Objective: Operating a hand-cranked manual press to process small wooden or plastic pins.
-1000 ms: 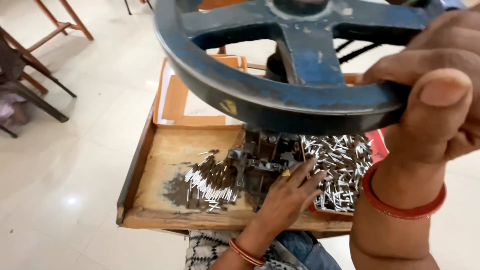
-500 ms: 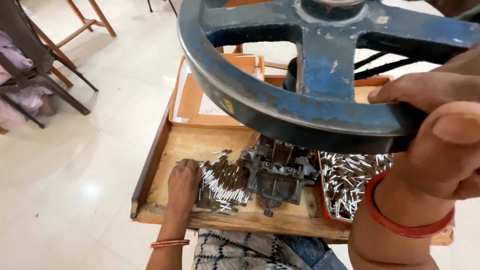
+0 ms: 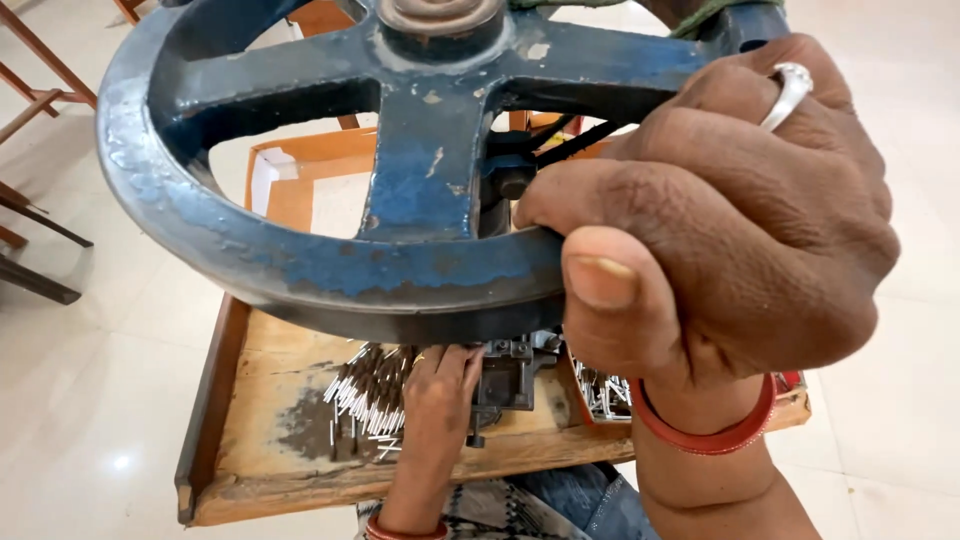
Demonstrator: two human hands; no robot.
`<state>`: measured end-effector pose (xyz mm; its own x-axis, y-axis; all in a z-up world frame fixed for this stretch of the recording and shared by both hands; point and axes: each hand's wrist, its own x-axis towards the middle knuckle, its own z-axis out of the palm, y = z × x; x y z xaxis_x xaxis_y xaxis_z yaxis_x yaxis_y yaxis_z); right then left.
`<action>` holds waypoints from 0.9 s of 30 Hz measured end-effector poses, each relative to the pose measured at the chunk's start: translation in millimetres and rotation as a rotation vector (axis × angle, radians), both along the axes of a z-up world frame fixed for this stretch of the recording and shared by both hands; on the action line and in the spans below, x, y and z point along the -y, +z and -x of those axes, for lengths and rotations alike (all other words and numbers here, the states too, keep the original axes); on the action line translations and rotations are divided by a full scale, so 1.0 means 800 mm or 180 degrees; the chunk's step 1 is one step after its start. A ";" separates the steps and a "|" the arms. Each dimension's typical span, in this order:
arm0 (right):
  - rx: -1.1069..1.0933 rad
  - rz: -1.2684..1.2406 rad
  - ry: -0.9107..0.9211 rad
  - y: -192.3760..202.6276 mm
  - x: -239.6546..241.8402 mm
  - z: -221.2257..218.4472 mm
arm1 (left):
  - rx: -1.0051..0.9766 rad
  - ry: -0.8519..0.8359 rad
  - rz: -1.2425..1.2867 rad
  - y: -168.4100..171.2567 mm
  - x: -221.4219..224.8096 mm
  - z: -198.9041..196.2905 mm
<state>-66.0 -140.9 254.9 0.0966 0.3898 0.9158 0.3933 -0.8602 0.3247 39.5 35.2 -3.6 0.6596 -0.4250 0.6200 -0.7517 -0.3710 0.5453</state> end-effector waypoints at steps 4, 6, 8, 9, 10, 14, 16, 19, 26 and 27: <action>-0.0044 0.0028 0.0070 0.002 0.002 -0.001 | -0.0081 -0.0232 0.0007 0.014 -0.016 0.000; 0.0034 0.0102 0.0127 0.005 0.004 -0.007 | 0.0230 -0.0157 -0.0214 0.015 -0.020 -0.005; 0.0091 0.0154 0.0166 0.007 0.007 -0.008 | 0.0519 -0.0103 -0.0455 0.012 -0.027 -0.008; 0.0060 0.0243 0.0160 0.007 0.010 -0.007 | 0.0681 -0.0057 -0.0662 0.007 -0.030 -0.008; 0.0029 0.0333 0.0154 0.008 0.012 -0.006 | 0.0842 -0.0011 -0.0869 0.003 -0.033 -0.008; -0.0044 0.0063 0.0043 0.003 -0.008 0.005 | 0.0866 -0.0087 -0.0972 -0.009 -0.037 -0.008; -0.0484 -0.0177 -0.0395 -0.001 -0.028 0.018 | 0.0693 -0.0104 -0.1141 -0.006 -0.041 -0.004; -0.0254 -0.0123 -0.1486 0.026 -0.145 -0.010 | 0.0574 -0.0097 -0.1081 0.002 -0.032 -0.005; -0.0164 0.0282 -0.1779 0.013 -0.132 -0.011 | 0.0716 -0.0241 -0.0731 -0.006 -0.009 -0.011; -0.0093 0.0163 -0.1443 0.014 -0.112 -0.003 | 0.0684 -0.0243 -0.0647 -0.016 -0.010 -0.008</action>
